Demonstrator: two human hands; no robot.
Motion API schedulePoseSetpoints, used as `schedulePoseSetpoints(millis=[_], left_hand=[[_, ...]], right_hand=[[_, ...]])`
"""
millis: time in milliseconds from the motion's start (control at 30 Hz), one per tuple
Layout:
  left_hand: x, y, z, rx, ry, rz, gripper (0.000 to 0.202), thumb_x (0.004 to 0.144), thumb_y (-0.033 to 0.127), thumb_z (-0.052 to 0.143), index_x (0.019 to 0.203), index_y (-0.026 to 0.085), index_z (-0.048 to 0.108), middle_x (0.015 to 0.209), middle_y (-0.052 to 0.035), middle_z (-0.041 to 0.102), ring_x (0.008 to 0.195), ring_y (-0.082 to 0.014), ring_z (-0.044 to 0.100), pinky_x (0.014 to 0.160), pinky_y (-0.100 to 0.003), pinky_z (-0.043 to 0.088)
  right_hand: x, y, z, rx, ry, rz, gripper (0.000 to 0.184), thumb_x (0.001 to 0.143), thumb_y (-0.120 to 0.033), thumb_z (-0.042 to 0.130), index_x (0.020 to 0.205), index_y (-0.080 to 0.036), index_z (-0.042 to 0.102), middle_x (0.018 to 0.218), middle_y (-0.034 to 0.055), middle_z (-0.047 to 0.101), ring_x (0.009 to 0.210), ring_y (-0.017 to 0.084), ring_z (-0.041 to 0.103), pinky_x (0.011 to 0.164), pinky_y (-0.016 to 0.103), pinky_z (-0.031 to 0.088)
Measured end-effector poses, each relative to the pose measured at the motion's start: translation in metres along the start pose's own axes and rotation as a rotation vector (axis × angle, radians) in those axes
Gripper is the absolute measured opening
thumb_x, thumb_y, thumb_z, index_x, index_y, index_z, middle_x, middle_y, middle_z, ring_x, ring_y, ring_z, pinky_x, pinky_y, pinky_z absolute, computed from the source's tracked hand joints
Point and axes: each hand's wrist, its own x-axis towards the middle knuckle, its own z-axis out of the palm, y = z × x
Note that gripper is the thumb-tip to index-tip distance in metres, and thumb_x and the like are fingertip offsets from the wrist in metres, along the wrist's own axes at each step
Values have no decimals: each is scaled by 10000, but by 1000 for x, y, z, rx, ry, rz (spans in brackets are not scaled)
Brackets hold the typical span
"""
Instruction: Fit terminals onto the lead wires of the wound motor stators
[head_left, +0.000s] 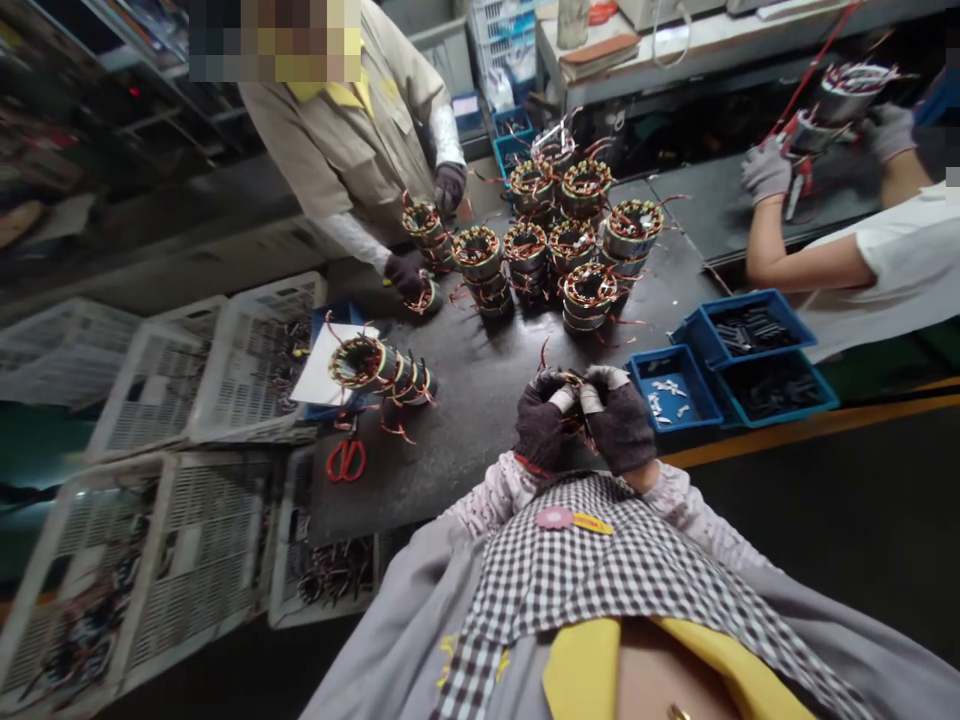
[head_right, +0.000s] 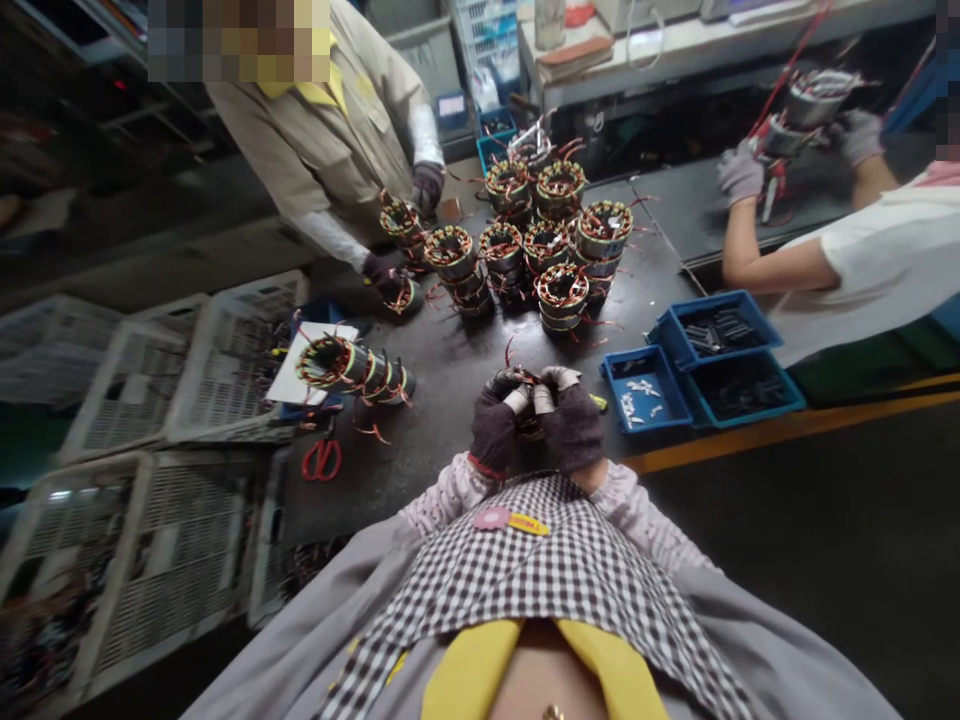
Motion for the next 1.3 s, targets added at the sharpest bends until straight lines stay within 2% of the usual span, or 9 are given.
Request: schedulePoseSetpoints(millis=[167, 300, 467, 600, 700, 933, 1000, 1100, 1300], left_hand=[[0, 16, -14, -113, 58, -33, 422, 586, 304, 956, 899, 207, 690, 824, 20, 736, 703, -152, 699, 739, -328, 585], [-2, 25, -22, -70, 30, -72, 423, 573, 268, 971, 886, 194, 696, 800, 11, 740, 670, -158, 703, 714, -331, 589], [-3, 19, -22, -9, 14, -56, 338, 644, 263, 937, 897, 207, 719, 855, -9, 768, 735, -184, 726, 778, -365, 601], [0, 14, -19, 15, 26, -57, 386, 574, 287, 956, 856, 196, 708, 810, 0, 758, 689, -172, 718, 713, -330, 600], [1, 13, -17, 16, 35, -53, 421, 547, 299, 960, 859, 188, 700, 801, 5, 749, 674, -160, 713, 689, -313, 600], [0, 14, -16, 54, 21, -64, 418, 564, 307, 952, 866, 190, 689, 791, 7, 745, 673, -168, 717, 702, -334, 609], [0, 13, -17, 50, 34, -51, 425, 562, 317, 954, 872, 192, 691, 814, 1, 754, 692, -174, 722, 719, -343, 611], [-1, 11, -18, 57, 42, -53, 420, 569, 317, 949, 880, 194, 695, 844, -9, 764, 721, -179, 723, 747, -356, 613], [-1, 11, -15, 79, 37, 1, 362, 580, 278, 929, 853, 192, 708, 868, -13, 756, 755, -174, 701, 783, -356, 592]], right_hand=[[-2, 29, -38, 188, 84, 165, 281, 869, -441, 652, 1053, -228, 662, 882, 32, 727, 697, 183, 654, 703, 362, 593], [-23, 38, -67, -17, -44, 113, 243, 823, -403, 685, 981, -226, 740, 924, 65, 759, 819, 226, 697, 819, 405, 596], [-26, 41, -70, -92, -29, 88, 242, 836, -414, 653, 963, -235, 754, 1005, 81, 775, 941, 261, 719, 926, 444, 577], [-6, 49, -73, -30, -112, 180, 241, 785, -421, 675, 909, -225, 737, 797, 47, 734, 754, 221, 676, 741, 381, 579], [12, 51, -78, 138, -294, 350, 257, 713, -392, 711, 888, -202, 713, 627, -1, 651, 563, 163, 585, 567, 306, 512], [30, 53, -77, 460, -457, 641, 339, 626, -354, 754, 906, -170, 702, 628, -25, 625, 455, 100, 501, 431, 234, 400], [26, 54, -77, 434, -473, 580, 361, 649, -385, 776, 932, -170, 715, 639, -19, 643, 482, 117, 542, 458, 250, 440], [19, 53, -75, 292, -487, 315, 365, 725, -453, 789, 966, -184, 740, 660, -6, 681, 573, 155, 614, 566, 298, 524], [15, 52, -45, 68, -555, 6, 346, 925, -512, 601, 1009, -207, 742, 738, 31, 713, 642, 189, 642, 662, 362, 570]])
